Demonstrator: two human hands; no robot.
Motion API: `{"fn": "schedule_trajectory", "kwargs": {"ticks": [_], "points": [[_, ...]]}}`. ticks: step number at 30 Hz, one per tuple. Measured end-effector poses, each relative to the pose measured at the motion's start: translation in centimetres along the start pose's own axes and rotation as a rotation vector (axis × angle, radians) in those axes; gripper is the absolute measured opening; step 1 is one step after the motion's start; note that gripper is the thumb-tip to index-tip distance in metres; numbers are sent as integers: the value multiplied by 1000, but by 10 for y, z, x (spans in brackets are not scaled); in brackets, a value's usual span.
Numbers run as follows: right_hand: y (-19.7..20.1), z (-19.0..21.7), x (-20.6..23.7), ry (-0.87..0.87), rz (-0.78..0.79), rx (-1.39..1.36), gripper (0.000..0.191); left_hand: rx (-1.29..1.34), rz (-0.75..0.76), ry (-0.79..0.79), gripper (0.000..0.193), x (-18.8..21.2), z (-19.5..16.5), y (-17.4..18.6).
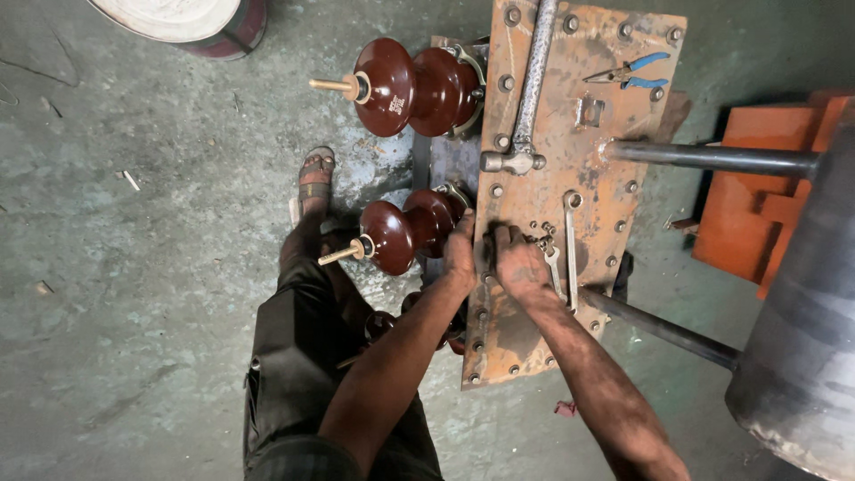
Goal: The person assembles brown insulator components onto a metal plate by inserting threaded rods and tightening nuts with a wrench. They handle multiple insulators one at a time, aligning them with holes in the plate and securing them with fasteners.
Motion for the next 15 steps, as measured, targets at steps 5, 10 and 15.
{"fn": "schedule_trajectory", "kwargs": {"ticks": [5, 10, 15], "points": [[4, 4, 1, 91, -99, 95, 35, -206, -267, -40, 44, 3, -3, 0], [9, 14, -8, -213, 27, -16, 34, -175, -299, -125, 42, 7, -6, -4], [13, 14, -8, -285, 83, -80, 34, 10, -124, 8, 43, 8, -5, -7]]}}
Point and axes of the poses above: each hand's wrist, its own x-axis away from the middle knuckle, its own y-axis out of the back of the hand, z = x × y, the point moved 3 cm from there along -x, towards the middle knuckle, and after that the axes turned 1 degree about -y, right-handed, at the moved point
